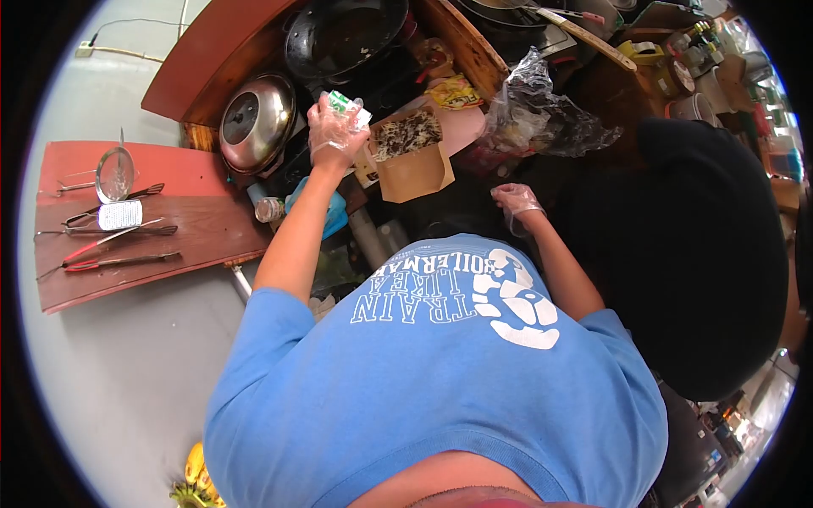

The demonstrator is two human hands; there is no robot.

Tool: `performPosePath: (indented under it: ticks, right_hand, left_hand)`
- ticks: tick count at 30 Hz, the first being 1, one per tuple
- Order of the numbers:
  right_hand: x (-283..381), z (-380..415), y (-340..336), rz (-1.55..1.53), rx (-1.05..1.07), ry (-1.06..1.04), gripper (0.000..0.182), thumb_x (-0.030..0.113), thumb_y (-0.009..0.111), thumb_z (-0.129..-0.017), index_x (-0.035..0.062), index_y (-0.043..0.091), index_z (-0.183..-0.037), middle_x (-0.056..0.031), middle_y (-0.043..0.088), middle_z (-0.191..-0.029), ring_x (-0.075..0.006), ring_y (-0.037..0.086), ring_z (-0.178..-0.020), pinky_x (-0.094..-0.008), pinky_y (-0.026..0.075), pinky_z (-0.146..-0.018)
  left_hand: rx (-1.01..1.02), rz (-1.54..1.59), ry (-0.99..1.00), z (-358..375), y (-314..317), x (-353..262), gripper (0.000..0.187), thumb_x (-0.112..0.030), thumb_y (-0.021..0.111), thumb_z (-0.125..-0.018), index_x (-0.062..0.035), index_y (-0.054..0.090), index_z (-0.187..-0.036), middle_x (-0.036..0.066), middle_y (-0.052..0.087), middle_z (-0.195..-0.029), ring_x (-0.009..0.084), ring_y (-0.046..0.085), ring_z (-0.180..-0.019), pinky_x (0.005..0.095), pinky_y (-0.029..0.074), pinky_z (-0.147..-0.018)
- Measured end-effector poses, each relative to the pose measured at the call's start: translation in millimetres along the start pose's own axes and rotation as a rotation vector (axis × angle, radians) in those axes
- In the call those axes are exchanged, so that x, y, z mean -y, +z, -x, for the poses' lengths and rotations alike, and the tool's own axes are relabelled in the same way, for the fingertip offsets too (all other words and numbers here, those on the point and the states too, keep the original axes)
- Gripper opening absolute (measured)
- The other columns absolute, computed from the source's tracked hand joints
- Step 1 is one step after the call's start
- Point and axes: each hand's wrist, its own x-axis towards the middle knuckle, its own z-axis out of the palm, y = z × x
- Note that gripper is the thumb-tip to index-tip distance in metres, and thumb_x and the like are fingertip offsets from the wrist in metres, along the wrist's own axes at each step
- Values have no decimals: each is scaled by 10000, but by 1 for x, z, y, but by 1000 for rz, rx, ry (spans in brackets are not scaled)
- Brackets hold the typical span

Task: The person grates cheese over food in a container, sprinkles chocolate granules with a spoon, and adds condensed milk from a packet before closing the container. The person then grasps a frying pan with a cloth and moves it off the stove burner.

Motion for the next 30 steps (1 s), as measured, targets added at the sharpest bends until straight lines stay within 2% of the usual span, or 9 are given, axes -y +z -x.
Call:
performPosePath:
  ticks: [7,10,15,19,26,27,30]
  right_hand:
    - [-8,14,21,-49,-49,40,289,233,723,-871,8,681,-1047,-24,682,-846,-115,617,-726,-270,490,-668]
    - [-12,23,30,-78,-72,25,291,230,724,-869,9,679,-1054,-28,687,-865,-119,620,-730,-273,495,-669]
    - [-12,31,35,-97,-83,71,292,234,731,-868,17,679,-1056,-30,688,-879,-122,623,-747,-274,499,-663]
    - [-16,32,36,-105,-94,75,293,235,738,-864,21,676,-1055,-26,684,-874,-123,625,-759,-274,500,-661]
    - [-17,27,43,-98,-99,49,278,239,739,-863,22,685,-1028,-23,683,-865,-121,624,-758,-271,502,-671]
    - [-15,26,45,-93,-100,46,270,239,738,-866,22,688,-1019,-21,681,-858,-121,621,-753,-270,499,-671]
    - [-10,25,48,-99,-108,27,310,273,743,-856,8,702,-1012,-31,681,-826,-126,618,-726,-279,494,-660]
  left_hand:
    - [-60,54,125,-11,13,15,519,-318,750,-692,-257,718,-1206,203,443,-1416,418,444,-1222,474,470,-1006]
    - [-168,56,188,-17,14,11,490,-322,725,-718,-255,719,-1204,203,448,-1411,406,451,-1213,463,459,-1017]
    - [-1,41,194,-11,10,11,496,-335,718,-712,-267,728,-1203,203,446,-1417,401,446,-1226,462,450,-1030]
    - [60,53,207,5,3,11,511,-370,708,-696,-273,732,-1197,212,438,-1438,405,446,-1229,448,438,-1048]
    - [-8,109,389,1,12,-17,496,-426,704,-713,-274,728,-1185,243,421,-1454,405,436,-1231,446,438,-1044]
    - [-51,175,396,-3,14,-28,462,-389,737,-679,-248,757,-1118,269,442,-1447,422,448,-1238,463,445,-1037]
    - [-25,202,405,-17,13,-51,486,-378,733,-701,-266,734,-1174,261,442,-1447,412,441,-1251,458,445,-1039]
